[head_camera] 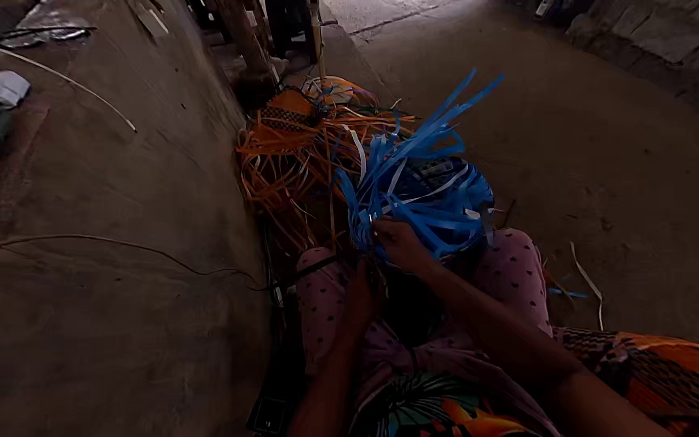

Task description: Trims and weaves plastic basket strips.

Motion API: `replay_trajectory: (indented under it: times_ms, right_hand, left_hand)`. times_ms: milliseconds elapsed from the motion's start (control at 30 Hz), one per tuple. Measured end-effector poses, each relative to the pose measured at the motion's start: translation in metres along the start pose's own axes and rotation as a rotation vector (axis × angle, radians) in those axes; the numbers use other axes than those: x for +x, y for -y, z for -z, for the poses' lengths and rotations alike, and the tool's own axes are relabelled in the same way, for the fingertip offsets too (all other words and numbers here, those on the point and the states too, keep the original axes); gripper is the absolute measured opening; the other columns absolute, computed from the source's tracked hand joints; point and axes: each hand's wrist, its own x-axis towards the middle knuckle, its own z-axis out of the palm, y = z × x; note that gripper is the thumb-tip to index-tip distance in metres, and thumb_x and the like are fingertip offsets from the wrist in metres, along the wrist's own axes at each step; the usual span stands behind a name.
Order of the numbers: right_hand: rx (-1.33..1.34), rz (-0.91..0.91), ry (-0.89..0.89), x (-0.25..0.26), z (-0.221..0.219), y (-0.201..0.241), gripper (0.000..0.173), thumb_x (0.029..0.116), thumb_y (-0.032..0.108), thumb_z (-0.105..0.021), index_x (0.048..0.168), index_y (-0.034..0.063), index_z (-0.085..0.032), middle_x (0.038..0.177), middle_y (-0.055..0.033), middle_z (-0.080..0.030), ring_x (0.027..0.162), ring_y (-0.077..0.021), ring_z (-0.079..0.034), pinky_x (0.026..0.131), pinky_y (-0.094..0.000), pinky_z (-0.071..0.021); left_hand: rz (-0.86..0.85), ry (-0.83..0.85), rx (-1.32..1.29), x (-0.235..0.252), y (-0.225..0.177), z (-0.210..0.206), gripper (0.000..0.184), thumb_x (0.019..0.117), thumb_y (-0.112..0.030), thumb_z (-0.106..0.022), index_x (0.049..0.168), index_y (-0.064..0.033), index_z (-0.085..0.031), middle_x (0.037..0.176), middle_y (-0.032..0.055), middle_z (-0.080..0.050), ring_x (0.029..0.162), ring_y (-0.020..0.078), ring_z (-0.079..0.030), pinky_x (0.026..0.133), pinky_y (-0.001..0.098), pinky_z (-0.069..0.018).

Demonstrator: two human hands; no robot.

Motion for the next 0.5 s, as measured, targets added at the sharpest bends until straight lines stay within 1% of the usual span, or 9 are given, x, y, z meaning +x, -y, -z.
replay_trajectory:
  times_ms: [33,100,167,267,333,400,433,500]
  right_hand:
    - [-0.011,-0.010,0.007,0.001,0.000,0.000,0.027,0.1035,0.002,-0.049,0.119,-0.0081,-0.069,0.109,-0.0236,-0.068,0.100,-0.0307,-0.066,0.094,-0.0432,-0.0533]
    - [-0.024,-0.004,-0.001,0.003,-0.001,-0.002,0.028,0.1031,0.001,-0.049,0.121,-0.0069,-0.069,0.110,-0.0239,-0.068,0.102,-0.0323,-0.066,0.095,-0.0452,-0.0530]
    - [-0.029,0.008,-0.019,0.003,-0.003,-0.003,0.029,0.1025,0.002,-0.050,0.123,-0.0047,-0.070,0.111,-0.0232,-0.069,0.104,-0.0323,-0.067,0.096,-0.0455,-0.0533]
    - [-0.022,0.019,-0.019,0.004,-0.004,-0.002,0.030,0.1030,0.003,-0.051,0.126,-0.0040,-0.068,0.113,-0.0229,-0.069,0.106,-0.0319,-0.067,0.097,-0.0449,-0.0528]
    - [-0.013,-0.004,0.027,0.005,-0.004,-0.002,0.032,0.1041,0.004,-0.049,0.131,-0.0026,-0.065,0.117,-0.0224,-0.068,0.108,-0.0309,-0.066,0.099,-0.0438,-0.0522]
    - [-0.006,-0.020,0.072,0.006,-0.004,0.000,0.034,0.1050,0.003,-0.047,0.135,-0.0018,-0.063,0.117,-0.0218,-0.067,0.106,-0.0296,-0.065,0.097,-0.0425,-0.0524]
    - [-0.006,-0.021,0.086,0.006,-0.004,0.000,0.035,0.1053,0.004,-0.047,0.135,-0.0016,-0.063,0.117,-0.0217,-0.067,0.105,-0.0293,-0.066,0.097,-0.0423,-0.0527]
    - [-0.011,-0.021,0.098,0.007,-0.004,0.001,0.035,0.1054,0.003,-0.046,0.135,-0.0011,-0.063,0.114,-0.0212,-0.066,0.100,-0.0282,-0.066,0.094,-0.0416,-0.0535]
  left_hand:
    - [-0.003,-0.003,-0.002,0.001,0.002,-0.001,0.052,0.0991,-0.014,-0.060,0.143,0.0073,-0.045,0.110,0.0255,-0.069,0.100,0.0384,-0.070,0.091,0.0542,-0.0546]
    - [-0.020,-0.022,-0.015,0.002,0.008,-0.004,0.050,0.0989,-0.013,-0.061,0.143,0.0061,-0.047,0.111,0.0253,-0.070,0.101,0.0390,-0.070,0.092,0.0552,-0.0548]
    - [-0.044,-0.050,-0.024,0.002,0.012,-0.006,0.050,0.0985,-0.013,-0.061,0.143,0.0056,-0.048,0.111,0.0250,-0.070,0.100,0.0386,-0.071,0.092,0.0552,-0.0552]
    - [-0.050,-0.065,-0.029,-0.001,0.011,-0.003,0.051,0.0979,-0.014,-0.062,0.142,0.0070,-0.049,0.112,0.0258,-0.070,0.102,0.0388,-0.071,0.093,0.0553,-0.0547]
    - [-0.047,-0.074,-0.056,-0.002,0.012,-0.001,0.052,0.0972,-0.013,-0.063,0.142,0.0079,-0.048,0.112,0.0258,-0.070,0.102,0.0379,-0.071,0.094,0.0543,-0.0550]
    - [-0.053,-0.086,-0.078,-0.003,0.015,0.000,0.053,0.0961,-0.011,-0.063,0.142,0.0086,-0.047,0.112,0.0250,-0.070,0.101,0.0363,-0.071,0.093,0.0532,-0.0555]
    - [-0.058,-0.096,-0.076,-0.003,0.016,0.000,0.051,0.0957,-0.011,-0.063,0.141,0.0082,-0.048,0.110,0.0239,-0.070,0.098,0.0357,-0.071,0.090,0.0530,-0.0562]
    - [-0.053,-0.099,-0.065,-0.004,0.016,0.002,0.052,0.0958,-0.010,-0.062,0.142,0.0081,-0.048,0.109,0.0237,-0.071,0.097,0.0358,-0.071,0.090,0.0530,-0.0561]
